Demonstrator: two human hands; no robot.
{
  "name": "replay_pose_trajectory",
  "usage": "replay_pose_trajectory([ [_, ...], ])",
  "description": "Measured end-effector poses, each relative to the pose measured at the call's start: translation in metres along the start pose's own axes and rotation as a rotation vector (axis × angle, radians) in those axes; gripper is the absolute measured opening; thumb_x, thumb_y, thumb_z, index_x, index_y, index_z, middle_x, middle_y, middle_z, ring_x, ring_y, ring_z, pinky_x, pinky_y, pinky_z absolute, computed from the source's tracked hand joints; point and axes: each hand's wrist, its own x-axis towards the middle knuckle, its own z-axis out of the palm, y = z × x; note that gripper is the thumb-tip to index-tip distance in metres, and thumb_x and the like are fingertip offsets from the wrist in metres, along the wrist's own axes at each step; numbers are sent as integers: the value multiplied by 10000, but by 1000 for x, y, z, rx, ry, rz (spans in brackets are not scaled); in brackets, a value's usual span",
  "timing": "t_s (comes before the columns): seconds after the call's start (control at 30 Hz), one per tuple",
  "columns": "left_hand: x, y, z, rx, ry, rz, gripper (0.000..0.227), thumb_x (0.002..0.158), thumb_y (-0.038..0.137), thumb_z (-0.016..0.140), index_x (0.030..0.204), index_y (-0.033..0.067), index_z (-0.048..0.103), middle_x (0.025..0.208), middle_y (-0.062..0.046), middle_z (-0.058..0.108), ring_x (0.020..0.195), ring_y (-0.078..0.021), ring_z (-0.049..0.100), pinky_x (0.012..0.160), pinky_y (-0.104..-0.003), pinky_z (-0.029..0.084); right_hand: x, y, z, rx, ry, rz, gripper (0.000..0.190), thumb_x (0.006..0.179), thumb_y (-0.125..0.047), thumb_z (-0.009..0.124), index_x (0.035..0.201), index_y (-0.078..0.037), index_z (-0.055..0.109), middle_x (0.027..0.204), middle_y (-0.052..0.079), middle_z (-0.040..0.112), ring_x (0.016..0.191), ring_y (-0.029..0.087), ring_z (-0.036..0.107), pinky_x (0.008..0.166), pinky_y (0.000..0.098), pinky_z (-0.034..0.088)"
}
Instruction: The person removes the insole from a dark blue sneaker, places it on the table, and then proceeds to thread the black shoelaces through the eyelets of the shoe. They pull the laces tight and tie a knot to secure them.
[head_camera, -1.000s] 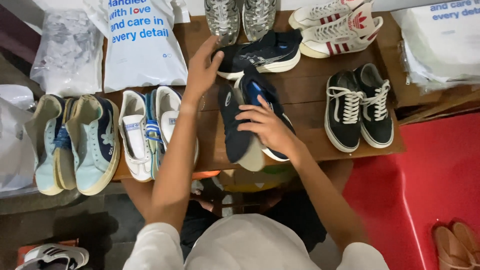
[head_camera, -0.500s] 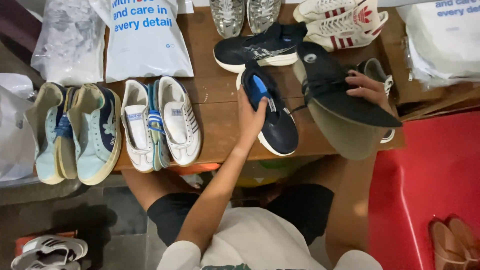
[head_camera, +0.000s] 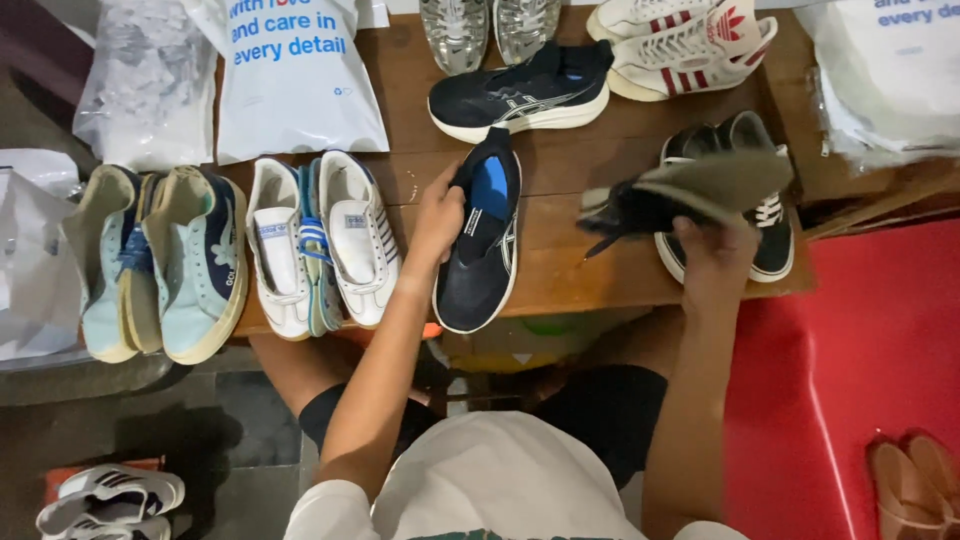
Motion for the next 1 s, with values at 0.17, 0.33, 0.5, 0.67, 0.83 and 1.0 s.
replay_pose_trajectory([
  [0.17,-27,18,-12,-2,52,154,607,963,122,521,1562,54,444,1548,-305,440,1469,-432,390,1220,-540,297,-7,20,21,-14,15,246,364,975,-76,752,1320,-145,659,1174,26,700,1042,169,680,906,341,537],
  [0.33,-40,51,-34,594,-113,605,385,1092,465,501,1374,253,656,1337,-28,682,1332,-232,575,1182,-502,255,7,39,44,12,-195,431,392,1031,-198,698,1391,-65,616,1236,124,684,1090,245,663,923,407,542],
  [0.5,-35,83,-45,830,-604,331,869,723,540,893,1438,147,595,1448,-212,589,1447,-404,431,1200,-728,23,-1,97,64,101,-248,611,639,1009,-369,751,1486,-26,501,1193,172,664,963,234,701,737,346,630],
  [0.67,-27,102,-54,753,-600,433,236,953,190,707,1185,147,694,1147,-176,743,1170,-426,650,1169,-687,216,-9,108,73,-26,-222,531,573,1074,-350,648,1497,-4,478,1185,216,671,948,256,680,701,331,598],
  [0.83,0,93,-48,633,-585,468,203,1028,257,640,998,85,744,880,-200,766,844,-460,727,924,-588,513,-15,57,84,-144,-201,481,601,1092,-363,601,1540,-2,425,1309,274,656,1073,325,696,728,354,608],
  [1.0,28,68,-35,525,-482,446,319,981,283,643,699,138,615,553,-43,609,504,-216,594,591,-374,497,-18,37,89,-202,-167,512,670,1087,-376,576,1563,41,355,1398,319,592,1190,364,659,768,369,605],
])
